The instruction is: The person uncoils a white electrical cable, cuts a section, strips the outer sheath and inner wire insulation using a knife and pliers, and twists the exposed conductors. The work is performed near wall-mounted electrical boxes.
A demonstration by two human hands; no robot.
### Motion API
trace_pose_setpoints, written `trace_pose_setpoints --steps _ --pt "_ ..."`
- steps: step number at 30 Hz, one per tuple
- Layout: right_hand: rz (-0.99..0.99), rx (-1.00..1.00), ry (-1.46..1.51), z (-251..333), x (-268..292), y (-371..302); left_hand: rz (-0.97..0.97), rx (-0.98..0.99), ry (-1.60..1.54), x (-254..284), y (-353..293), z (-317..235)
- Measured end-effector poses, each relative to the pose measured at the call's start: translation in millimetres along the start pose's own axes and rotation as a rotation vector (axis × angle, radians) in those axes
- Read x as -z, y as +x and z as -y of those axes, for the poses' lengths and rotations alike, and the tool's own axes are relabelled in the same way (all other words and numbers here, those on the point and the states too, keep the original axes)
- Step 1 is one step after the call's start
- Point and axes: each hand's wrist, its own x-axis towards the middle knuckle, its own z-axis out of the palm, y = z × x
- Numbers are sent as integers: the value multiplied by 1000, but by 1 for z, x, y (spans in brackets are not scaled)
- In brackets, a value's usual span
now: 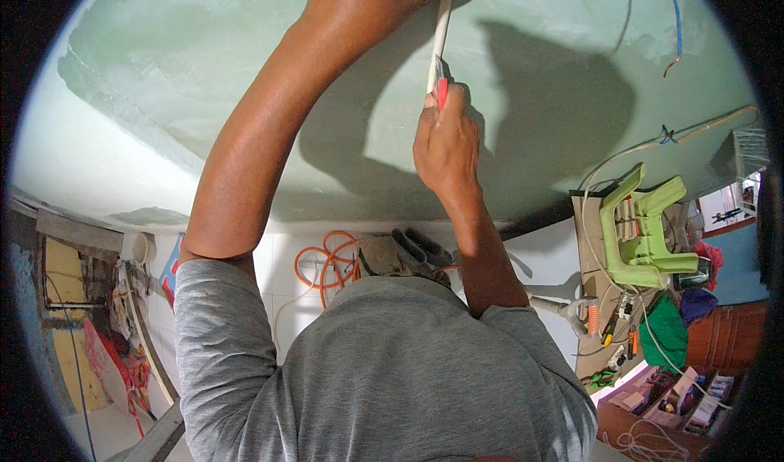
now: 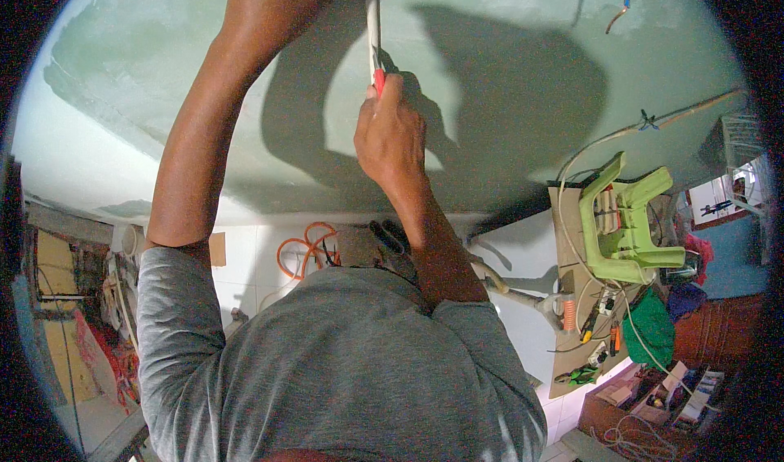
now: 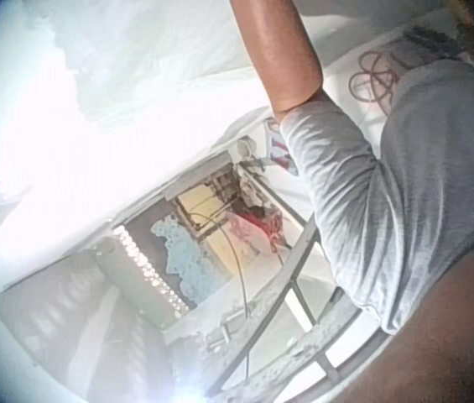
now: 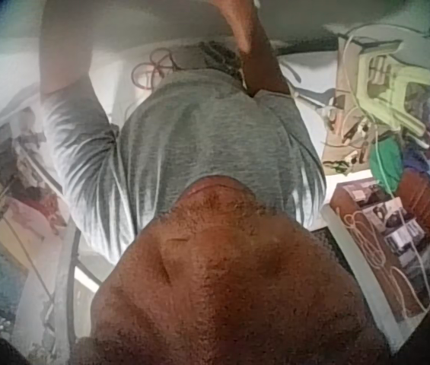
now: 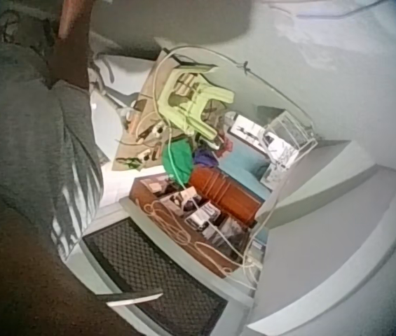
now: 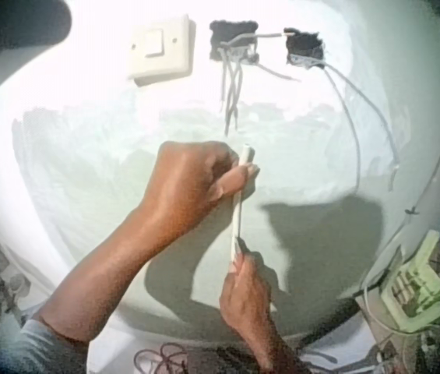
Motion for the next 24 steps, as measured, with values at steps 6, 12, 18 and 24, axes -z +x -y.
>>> trace_pose_setpoints --steps 6,12,18,24 --pt "7 37 -49 -9 -4 -9 11 34 -10 1 0 -4" --pt "-24 25 -5 -16 -9 -12 -14 4 -7 -1 0 1" --pt "13 0 -40 -19 -11 -19 -36 -21 -4 -3 -1 5" --pt "48 -52 -45 -30 -14 -23 -22 22 46 -6 -2 1"
